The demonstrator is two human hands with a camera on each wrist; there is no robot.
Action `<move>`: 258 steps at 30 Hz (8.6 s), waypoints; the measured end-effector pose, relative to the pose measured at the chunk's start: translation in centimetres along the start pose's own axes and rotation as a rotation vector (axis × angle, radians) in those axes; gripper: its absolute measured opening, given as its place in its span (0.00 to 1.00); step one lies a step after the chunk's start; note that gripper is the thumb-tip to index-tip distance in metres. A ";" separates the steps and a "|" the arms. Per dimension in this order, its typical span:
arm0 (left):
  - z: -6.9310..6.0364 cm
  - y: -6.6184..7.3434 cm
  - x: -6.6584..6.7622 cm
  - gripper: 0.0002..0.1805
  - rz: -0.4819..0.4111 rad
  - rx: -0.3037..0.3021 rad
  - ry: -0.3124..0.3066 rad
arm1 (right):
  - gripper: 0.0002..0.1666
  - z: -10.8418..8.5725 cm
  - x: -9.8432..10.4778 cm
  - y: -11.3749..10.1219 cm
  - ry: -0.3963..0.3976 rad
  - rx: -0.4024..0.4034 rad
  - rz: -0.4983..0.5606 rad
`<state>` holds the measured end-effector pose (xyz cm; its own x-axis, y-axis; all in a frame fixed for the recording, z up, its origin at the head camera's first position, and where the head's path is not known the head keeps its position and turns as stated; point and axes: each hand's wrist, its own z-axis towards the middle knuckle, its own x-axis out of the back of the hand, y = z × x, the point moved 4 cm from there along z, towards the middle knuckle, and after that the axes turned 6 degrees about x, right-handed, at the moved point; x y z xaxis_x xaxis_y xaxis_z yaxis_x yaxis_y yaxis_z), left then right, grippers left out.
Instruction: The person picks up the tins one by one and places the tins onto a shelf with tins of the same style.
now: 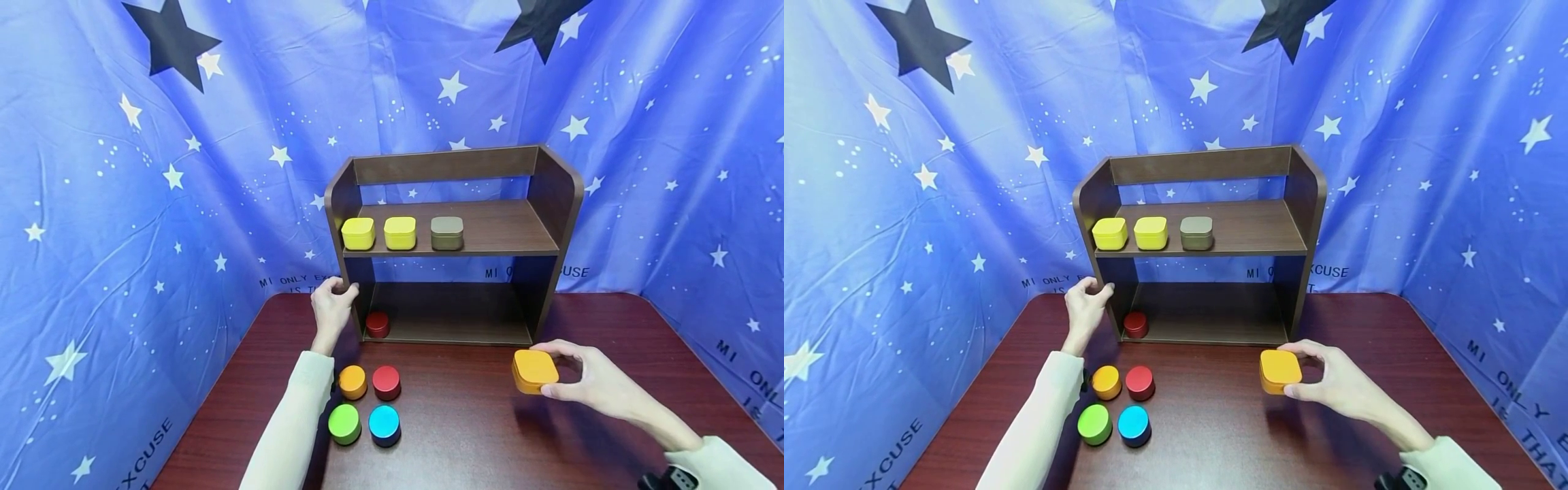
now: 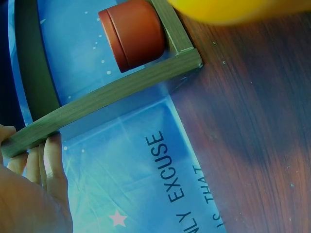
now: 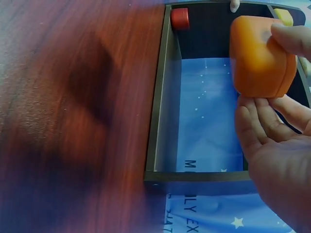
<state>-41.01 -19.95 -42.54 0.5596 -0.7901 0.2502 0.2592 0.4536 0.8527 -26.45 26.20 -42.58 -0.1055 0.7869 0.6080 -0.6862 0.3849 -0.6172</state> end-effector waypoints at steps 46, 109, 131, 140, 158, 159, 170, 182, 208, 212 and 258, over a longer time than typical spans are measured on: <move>0.0 -0.4 -0.1 0.10 0.006 0.013 0.007 | 0.34 8.2 4.9 -2.8 0.000 -0.071 0.002; 0.2 -0.5 -0.3 0.10 -0.003 0.040 -0.002 | 0.34 18.4 8.2 -3.0 0.027 -0.184 -0.066; 0.2 -0.1 -0.2 0.10 -0.012 0.024 -0.004 | 0.38 19.4 8.2 -1.7 -0.014 -0.234 -0.100; 0.1 -0.4 -0.2 0.10 -0.010 0.023 -0.007 | 0.38 19.5 8.0 -1.6 -0.007 -0.228 -0.094; 0.3 -0.7 -0.3 0.10 -0.016 0.010 0.008 | 0.39 20.0 8.0 -1.5 -0.036 -0.236 -0.119; 0.3 -0.7 -0.3 0.10 -0.014 0.009 0.009 | 0.39 20.0 8.0 -1.5 -0.034 -0.235 -0.118; 0.3 -0.6 -0.3 0.10 -0.017 0.008 0.007 | 0.47 19.5 8.0 -1.9 0.016 -0.230 -0.123; 0.2 -0.5 -0.2 0.10 -0.002 0.010 0.014 | 0.48 18.4 7.9 -2.5 0.026 -0.261 -0.147; 0.2 -0.4 -0.2 0.10 -0.010 0.016 0.003 | 0.47 14.4 7.5 -4.1 0.158 -0.240 -0.193; 0.3 -0.5 -0.2 0.10 -0.004 0.001 0.011 | 0.46 13.7 7.4 -4.0 0.171 -0.234 -0.191; 0.2 -0.3 -0.1 0.10 -0.003 0.012 0.000 | 0.41 9.9 -3.8 -1.7 0.012 -0.135 -0.132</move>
<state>-41.28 -20.08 -42.79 0.5592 -0.7912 0.2476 0.2513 0.4464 0.8588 -32.00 17.78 -38.86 -0.0119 0.7304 0.6829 -0.5908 0.5458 -0.5942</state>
